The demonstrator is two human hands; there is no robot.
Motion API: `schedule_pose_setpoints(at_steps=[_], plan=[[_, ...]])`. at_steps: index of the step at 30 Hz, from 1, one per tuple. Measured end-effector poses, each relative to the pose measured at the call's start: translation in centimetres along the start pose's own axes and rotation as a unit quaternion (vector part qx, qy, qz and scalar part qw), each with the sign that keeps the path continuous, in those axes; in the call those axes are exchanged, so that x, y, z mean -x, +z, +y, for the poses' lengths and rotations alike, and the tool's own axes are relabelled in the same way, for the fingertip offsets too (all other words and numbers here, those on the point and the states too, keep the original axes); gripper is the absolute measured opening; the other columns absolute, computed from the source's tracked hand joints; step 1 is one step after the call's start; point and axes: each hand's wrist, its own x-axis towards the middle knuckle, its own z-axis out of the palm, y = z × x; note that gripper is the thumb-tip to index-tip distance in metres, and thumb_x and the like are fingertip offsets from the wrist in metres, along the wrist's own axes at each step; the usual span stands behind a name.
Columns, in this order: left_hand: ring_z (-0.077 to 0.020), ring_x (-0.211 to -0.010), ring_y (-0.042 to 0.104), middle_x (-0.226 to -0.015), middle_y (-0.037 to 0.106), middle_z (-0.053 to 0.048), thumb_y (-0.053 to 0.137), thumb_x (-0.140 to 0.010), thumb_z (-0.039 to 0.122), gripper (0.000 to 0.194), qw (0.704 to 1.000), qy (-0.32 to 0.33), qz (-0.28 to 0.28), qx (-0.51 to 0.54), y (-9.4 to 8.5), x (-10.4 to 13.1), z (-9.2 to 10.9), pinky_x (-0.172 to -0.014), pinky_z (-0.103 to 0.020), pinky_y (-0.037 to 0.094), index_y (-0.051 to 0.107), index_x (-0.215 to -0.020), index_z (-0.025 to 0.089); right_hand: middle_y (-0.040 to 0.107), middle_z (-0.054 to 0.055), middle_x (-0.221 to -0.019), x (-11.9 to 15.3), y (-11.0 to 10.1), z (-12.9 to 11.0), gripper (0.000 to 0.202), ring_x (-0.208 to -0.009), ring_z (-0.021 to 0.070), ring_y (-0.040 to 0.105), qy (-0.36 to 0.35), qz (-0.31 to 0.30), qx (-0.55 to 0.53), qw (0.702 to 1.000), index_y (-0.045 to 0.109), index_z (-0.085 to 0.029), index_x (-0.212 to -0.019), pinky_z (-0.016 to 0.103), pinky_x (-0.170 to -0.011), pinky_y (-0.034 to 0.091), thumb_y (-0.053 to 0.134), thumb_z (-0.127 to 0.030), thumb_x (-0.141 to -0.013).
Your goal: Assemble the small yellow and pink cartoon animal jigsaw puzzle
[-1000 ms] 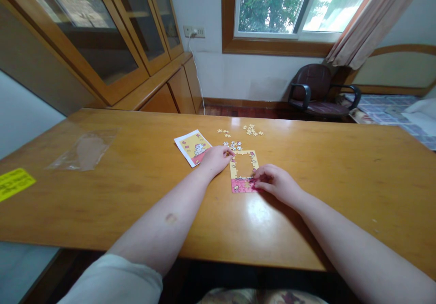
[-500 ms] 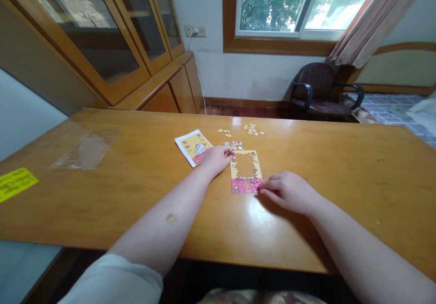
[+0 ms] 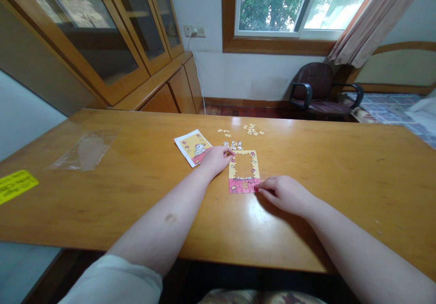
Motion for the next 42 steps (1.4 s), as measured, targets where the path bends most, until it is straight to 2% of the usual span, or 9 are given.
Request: schedule_pose_setpoints(at_steps=[5, 12, 19, 32, 42], plan=[[-0.0171, -0.072, 0.059, -0.074, 0.066, -0.001, 0.058, -0.078, 0.031, 0.018, 1.000, 0.009, 0.001, -0.001, 0.1, 0.0, -0.1, -0.067, -0.027, 0.042, 0.072, -0.088, 0.024, 0.074, 0.006, -0.096, -0.3, 0.6, 0.3, 0.032, -0.079, 0.0203, 0.068, 0.015, 0.016, 0.026, 0.999, 0.069, -0.026, -0.113, 0.030, -0.069, 0.050, 0.048, -0.033, -0.090], [-0.0171, -0.073, 0.060, -0.076, 0.066, -0.001, 0.058, -0.078, 0.031, 0.019, 1.000, 0.007, -0.002, -0.006, 0.2, -0.1, -0.3, -0.067, -0.027, 0.042, 0.072, -0.088, 0.024, 0.074, 0.005, -0.096, -0.9, 1.3, -0.1, 0.027, -0.081, 0.0199, 0.069, 0.034, 0.027, 0.022, 0.999, 0.072, -0.026, -0.104, 0.029, -0.071, 0.051, 0.050, -0.033, -0.090], [-0.0177, -0.075, 0.060, -0.078, 0.067, -0.001, 0.057, -0.079, 0.032, 0.020, 1.000, 0.007, -0.005, -0.013, 0.3, -0.1, -0.3, -0.067, -0.026, 0.042, 0.072, -0.089, 0.024, 0.074, 0.006, -0.098, -1.4, 1.9, -0.4, 0.027, -0.085, 0.0195, 0.069, 0.046, 0.042, 0.004, 0.998, 0.072, -0.024, -0.104, 0.029, -0.076, 0.051, 0.052, -0.035, -0.089], [-0.0170, -0.073, 0.060, -0.076, 0.067, -0.001, 0.058, -0.078, 0.032, 0.019, 1.000, -0.002, -0.001, -0.016, 0.4, -0.2, -0.2, -0.066, -0.026, 0.042, 0.072, -0.088, 0.025, 0.074, 0.005, -0.095, -2.1, 2.8, -0.8, 0.025, -0.080, 0.0191, 0.069, 0.036, 0.065, 0.013, 0.997, 0.072, -0.025, -0.102, 0.029, -0.071, 0.050, 0.053, -0.036, -0.089], [-0.0174, -0.074, 0.060, -0.076, 0.067, -0.001, 0.058, -0.079, 0.033, 0.019, 1.000, 0.004, 0.004, -0.018, 0.5, -0.2, -0.3, -0.068, -0.027, 0.043, 0.072, -0.088, 0.025, 0.074, 0.004, -0.093, -1.6, 2.4, -0.9, 0.028, -0.080, 0.0179, 0.067, -0.052, 0.064, 0.022, 0.996, 0.072, -0.024, -0.099, 0.028, -0.070, 0.048, 0.047, -0.035, -0.092]])
